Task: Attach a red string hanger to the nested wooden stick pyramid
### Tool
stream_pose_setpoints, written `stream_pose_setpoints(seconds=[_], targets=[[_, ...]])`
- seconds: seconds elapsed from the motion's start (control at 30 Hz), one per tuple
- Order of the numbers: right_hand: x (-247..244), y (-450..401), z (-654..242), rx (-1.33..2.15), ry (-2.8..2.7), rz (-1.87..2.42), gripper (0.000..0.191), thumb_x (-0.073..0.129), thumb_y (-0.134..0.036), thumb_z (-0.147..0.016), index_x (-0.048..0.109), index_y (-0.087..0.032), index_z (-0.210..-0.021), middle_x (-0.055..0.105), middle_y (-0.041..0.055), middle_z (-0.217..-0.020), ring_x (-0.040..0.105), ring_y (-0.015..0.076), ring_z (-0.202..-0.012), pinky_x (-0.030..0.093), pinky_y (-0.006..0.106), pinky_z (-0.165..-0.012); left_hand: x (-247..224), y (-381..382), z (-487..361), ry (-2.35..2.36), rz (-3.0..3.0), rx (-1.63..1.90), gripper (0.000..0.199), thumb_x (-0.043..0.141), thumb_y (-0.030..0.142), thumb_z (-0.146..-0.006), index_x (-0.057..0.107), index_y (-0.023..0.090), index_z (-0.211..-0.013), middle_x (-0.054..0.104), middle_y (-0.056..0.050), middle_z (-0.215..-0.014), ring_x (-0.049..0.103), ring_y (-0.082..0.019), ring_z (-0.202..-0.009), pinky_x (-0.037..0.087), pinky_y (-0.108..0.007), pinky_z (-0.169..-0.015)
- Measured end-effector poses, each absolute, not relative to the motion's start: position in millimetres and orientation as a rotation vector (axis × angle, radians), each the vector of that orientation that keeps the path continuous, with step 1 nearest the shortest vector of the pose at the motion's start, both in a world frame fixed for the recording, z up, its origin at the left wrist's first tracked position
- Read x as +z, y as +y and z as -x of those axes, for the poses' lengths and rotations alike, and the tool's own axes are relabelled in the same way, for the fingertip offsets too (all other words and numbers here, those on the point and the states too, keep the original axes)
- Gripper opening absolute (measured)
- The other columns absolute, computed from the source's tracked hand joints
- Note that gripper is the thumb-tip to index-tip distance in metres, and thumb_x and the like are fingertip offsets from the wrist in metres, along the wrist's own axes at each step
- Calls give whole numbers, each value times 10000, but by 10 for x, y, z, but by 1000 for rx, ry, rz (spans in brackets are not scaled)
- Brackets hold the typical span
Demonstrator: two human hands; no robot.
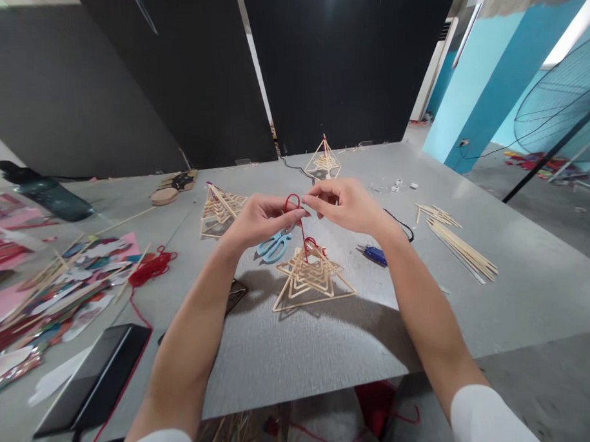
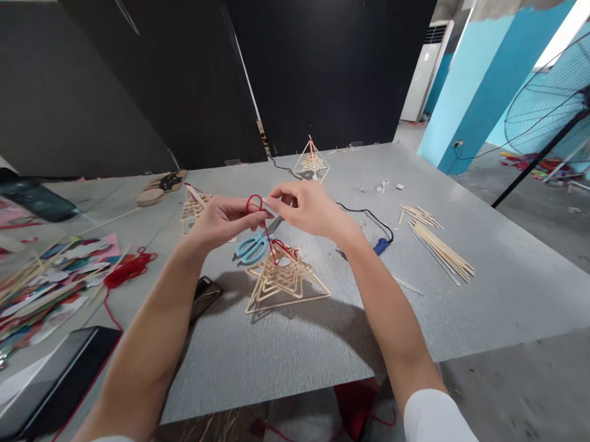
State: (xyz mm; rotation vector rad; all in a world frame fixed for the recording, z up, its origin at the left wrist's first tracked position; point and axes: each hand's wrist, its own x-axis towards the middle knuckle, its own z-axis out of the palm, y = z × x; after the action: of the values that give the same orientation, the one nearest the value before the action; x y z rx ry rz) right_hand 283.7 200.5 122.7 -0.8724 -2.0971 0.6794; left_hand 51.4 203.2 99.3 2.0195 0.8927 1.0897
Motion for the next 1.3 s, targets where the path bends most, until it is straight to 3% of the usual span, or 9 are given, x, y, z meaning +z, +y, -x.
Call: stream_pose_setpoints(seconds=[0.23, 0.4, 0.7, 1.3], targets=[[1224, 1961, -3000, 684, -2227, 1071, 341, 595, -449, -1054, 789, -176, -985, 700, 13, -721, 537, 141, -654, 346, 309, -668, 1072, 1947, -542, 903, -2106, 1045, 352, 812, 447, -913, 779, 167, -701, 710, -29, -646, 604, -119, -597, 470, -238, -554], [1177, 1837, -3174, 675, -2372, 1308, 242, 618, -331, -1017, 805, -180, -1043, 732, 20, -751, 575, 146, -674, 351, 304, -688, 1141, 1897, -516, 924, -2186, 998, 302, 780, 438, -935, 818, 177, -788, 757, -41, -701, 627, -128, -623, 473, -243, -563], [1291, 1737, -3055, 619, -2424, 1162, 248, 633, -346, -1005, 826, -195, -1038, 724, 19, -760, 546, 137, -643, 316, 310, -653, 1193, 1749, -539, 962, -2366, 879, 390, 743, 489, -958, 766, 178, -724, 597, 8, -589, 439, -96, -535, 339, -245, -484], [1286, 1691, -3024, 552, -2396, 1175, 256, 607, -328, -1020, 812, -180, -979, 671, 13, -724, 491, 132, -634, 297, 322, -654, 1127, 1805, -658, 1020, -2297, 988, 339, 746, 437, -937, 756, 168, -730, 598, 16, -586, 413, -87, -549, 311, -238, -491]])
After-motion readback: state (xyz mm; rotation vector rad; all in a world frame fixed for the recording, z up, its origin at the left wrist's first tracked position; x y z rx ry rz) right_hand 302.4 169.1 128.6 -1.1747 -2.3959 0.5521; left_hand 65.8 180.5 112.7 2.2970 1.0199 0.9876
